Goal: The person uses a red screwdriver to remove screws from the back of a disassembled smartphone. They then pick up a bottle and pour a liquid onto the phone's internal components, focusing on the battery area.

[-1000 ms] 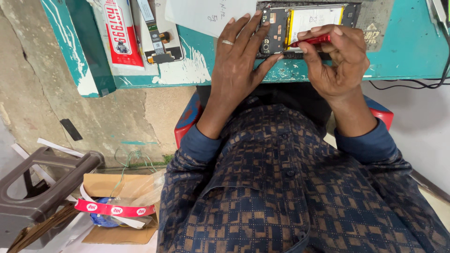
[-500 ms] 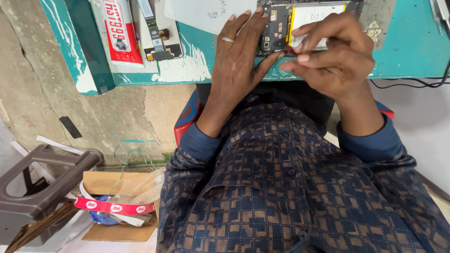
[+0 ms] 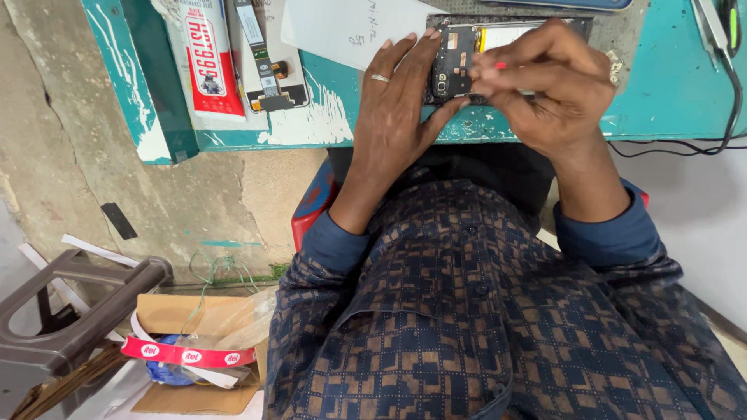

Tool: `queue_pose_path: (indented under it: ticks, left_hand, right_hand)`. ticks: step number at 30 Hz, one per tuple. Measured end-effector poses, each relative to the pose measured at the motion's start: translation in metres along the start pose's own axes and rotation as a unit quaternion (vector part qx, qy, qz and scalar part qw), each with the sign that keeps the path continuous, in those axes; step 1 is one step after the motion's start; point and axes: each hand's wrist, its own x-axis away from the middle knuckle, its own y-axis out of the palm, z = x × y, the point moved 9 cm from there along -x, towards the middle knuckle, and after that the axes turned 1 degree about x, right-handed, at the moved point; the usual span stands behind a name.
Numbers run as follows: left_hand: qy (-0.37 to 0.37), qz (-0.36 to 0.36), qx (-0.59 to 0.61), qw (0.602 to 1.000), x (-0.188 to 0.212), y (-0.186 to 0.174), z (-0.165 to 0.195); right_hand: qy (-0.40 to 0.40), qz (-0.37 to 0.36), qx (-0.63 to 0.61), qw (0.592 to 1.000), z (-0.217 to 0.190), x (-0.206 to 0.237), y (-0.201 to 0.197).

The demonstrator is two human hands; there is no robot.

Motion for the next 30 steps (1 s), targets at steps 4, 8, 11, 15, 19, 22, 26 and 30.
queue_pose_path:
  ticks: [4,8,11,15,19,22,26,30]
  left_hand:
    - [0.005,0.011,-0.002,1.0,-0.001,0.001,0.0]
    - [0.006,0.012,-0.003,1.0,0.0,0.003,-0.001]
    - [0.003,0.009,-0.008,1.0,0.001,0.004,-0.002]
    - [-0.001,0.006,-0.013,1.0,0.001,0.003,-0.002]
    - [-0.003,0.004,-0.008,1.0,0.0,0.003,-0.001]
    - [-0.005,0.0,-0.005,1.0,-0.001,0.004,-0.002]
    - [-0.003,-0.004,-0.014,1.0,0.0,0.004,-0.003]
    - [-0.006,-0.003,-0.012,1.0,0.0,0.005,-0.003]
  right_hand:
    - [-0.074,-0.007,0.046,0.996,-0.011,0.004,-0.001]
    - [-0.022,0.023,-0.019,0.999,0.002,0.004,-0.012]
    - [0.033,-0.002,0.003,0.999,0.012,0.005,-0.008]
    - [-0.025,0.004,-0.023,0.999,-0.001,0.005,-0.009]
    - [0.129,0.018,-0.096,0.987,0.026,0.007,-0.008]
    - [-0.058,0.001,-0.004,0.998,-0.006,0.004,-0.007]
    - [-0.022,0.042,0.027,0.998,0.004,0.006,-0.015]
    - [-0.082,0.041,0.039,0.995,-0.004,0.009,-0.014]
